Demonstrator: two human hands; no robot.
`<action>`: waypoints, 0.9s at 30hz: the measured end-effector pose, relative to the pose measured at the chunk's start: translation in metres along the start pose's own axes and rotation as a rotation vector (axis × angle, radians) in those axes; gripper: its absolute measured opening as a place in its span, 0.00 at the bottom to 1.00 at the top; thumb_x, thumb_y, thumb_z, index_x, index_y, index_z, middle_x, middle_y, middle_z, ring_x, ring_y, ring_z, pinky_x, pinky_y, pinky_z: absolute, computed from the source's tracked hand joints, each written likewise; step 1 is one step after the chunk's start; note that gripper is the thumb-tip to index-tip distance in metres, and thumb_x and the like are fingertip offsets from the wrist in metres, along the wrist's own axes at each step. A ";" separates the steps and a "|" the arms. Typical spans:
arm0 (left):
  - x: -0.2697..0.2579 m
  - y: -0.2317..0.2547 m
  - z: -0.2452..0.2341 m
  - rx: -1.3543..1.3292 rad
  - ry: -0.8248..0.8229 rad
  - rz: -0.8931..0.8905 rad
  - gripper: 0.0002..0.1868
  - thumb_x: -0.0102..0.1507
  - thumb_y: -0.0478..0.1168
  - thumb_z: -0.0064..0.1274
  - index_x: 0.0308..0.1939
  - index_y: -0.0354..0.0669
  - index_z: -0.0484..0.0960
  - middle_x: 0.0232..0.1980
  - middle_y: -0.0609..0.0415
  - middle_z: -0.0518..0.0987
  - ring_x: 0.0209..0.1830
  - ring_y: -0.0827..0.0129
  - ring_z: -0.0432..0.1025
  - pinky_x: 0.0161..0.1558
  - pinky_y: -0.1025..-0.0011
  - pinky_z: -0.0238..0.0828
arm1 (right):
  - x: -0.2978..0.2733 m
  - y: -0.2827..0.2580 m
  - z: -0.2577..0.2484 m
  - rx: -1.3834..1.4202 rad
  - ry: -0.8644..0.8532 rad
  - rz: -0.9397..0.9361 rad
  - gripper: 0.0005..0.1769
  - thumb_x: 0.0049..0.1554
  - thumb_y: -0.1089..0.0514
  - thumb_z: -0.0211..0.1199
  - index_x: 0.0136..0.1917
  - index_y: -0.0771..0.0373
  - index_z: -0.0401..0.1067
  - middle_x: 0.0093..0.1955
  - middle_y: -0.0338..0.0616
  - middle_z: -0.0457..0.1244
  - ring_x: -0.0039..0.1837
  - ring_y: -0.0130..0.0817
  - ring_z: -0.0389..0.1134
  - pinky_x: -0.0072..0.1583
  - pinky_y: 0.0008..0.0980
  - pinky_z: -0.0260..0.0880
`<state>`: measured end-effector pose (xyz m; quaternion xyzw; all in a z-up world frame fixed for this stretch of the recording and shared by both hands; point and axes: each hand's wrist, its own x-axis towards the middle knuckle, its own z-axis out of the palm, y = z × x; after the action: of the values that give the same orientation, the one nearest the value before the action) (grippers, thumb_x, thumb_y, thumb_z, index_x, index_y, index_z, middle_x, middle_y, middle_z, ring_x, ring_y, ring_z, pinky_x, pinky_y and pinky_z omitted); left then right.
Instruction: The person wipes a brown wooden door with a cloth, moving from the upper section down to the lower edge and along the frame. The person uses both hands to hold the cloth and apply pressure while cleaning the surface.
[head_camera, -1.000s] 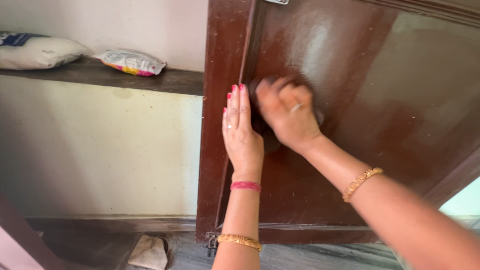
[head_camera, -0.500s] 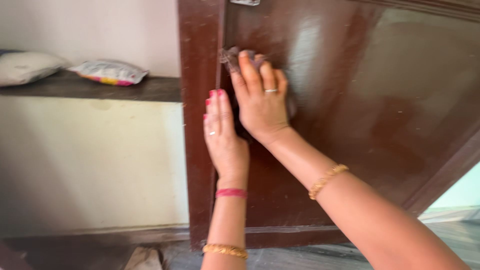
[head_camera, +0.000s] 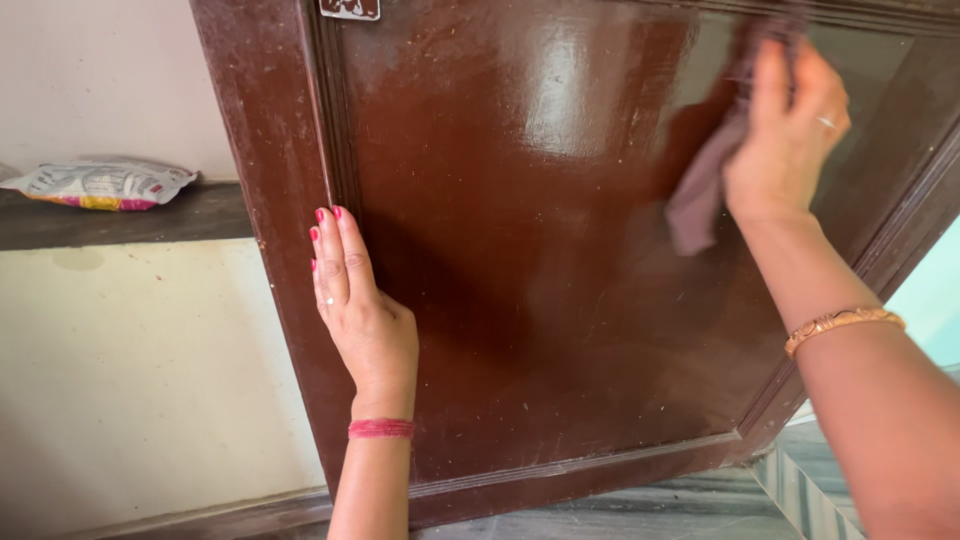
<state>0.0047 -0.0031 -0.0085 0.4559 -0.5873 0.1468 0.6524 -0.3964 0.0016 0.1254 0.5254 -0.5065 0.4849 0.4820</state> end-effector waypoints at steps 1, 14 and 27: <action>0.000 0.000 -0.001 -0.014 -0.008 -0.002 0.48 0.55 0.12 0.38 0.80 0.40 0.58 0.83 0.46 0.57 0.83 0.53 0.52 0.80 0.55 0.50 | -0.006 0.014 0.006 0.171 0.040 0.188 0.21 0.76 0.56 0.55 0.79 0.59 0.62 0.77 0.50 0.54 0.75 0.54 0.53 0.76 0.52 0.51; 0.000 0.009 -0.001 -0.132 -0.010 -0.067 0.44 0.60 0.16 0.42 0.80 0.41 0.58 0.83 0.47 0.57 0.83 0.51 0.51 0.80 0.52 0.47 | 0.010 -0.202 0.068 -0.046 0.190 0.146 0.31 0.65 0.63 0.56 0.78 0.73 0.53 0.74 0.64 0.50 0.72 0.56 0.54 0.73 0.54 0.55; 0.002 0.011 -0.005 -0.016 -0.043 -0.042 0.47 0.57 0.16 0.42 0.81 0.41 0.55 0.83 0.47 0.54 0.83 0.53 0.51 0.79 0.53 0.49 | 0.037 -0.162 0.006 -0.150 -0.223 -0.471 0.18 0.67 0.60 0.54 0.69 0.59 0.67 0.80 0.56 0.53 0.78 0.62 0.51 0.76 0.63 0.51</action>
<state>0.0003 0.0062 -0.0009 0.4658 -0.5927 0.1186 0.6463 -0.2337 -0.0036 0.1590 0.6418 -0.4545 0.2598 0.5604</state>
